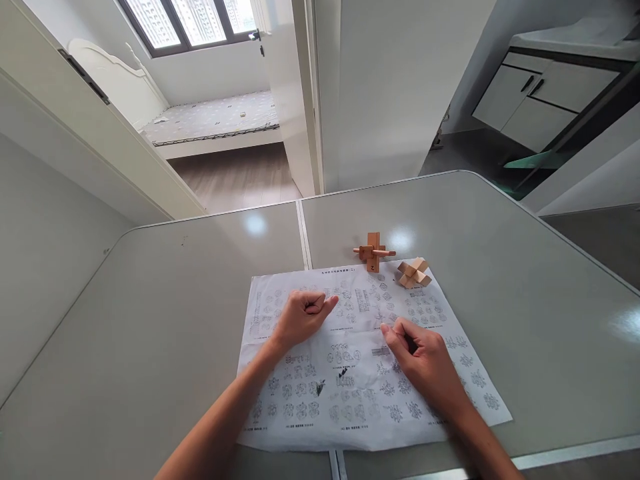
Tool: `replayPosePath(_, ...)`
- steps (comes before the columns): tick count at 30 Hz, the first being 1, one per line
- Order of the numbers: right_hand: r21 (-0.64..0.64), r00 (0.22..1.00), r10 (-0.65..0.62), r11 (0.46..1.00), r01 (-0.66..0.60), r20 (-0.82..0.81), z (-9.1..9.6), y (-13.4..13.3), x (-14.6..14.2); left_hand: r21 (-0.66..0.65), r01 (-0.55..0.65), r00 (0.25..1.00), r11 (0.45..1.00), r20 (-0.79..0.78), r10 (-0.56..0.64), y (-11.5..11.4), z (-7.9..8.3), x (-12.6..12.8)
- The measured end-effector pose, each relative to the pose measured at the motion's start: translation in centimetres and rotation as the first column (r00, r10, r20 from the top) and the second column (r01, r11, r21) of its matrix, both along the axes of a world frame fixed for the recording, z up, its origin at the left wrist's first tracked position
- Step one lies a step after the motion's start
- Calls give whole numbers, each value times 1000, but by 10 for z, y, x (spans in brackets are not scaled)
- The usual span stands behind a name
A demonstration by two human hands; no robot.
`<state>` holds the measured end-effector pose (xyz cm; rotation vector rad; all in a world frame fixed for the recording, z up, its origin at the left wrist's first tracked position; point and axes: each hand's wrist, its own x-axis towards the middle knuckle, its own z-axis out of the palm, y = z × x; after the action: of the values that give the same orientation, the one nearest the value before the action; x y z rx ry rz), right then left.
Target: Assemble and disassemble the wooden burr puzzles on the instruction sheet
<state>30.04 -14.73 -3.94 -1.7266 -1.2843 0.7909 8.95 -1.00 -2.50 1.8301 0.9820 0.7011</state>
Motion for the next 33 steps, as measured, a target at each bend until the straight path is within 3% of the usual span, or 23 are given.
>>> replayPosePath(21, -15, 1000, 7, 1000, -7, 27, -6, -1, 0, -16, -8, 1000, 1000, -10, 8, -1, 1, 0)
replayPosePath(27, -60, 998, 27, 998, -24, 53, 3, 7, 1, -21, -10, 1000, 1000, -7, 10, -1, 2, -1)
replayPosePath(33, -137, 1000, 4, 991, -5, -7, 20, 34, -1, -28, 6, 1000, 1000, 14, -6, 0, 3, -1)
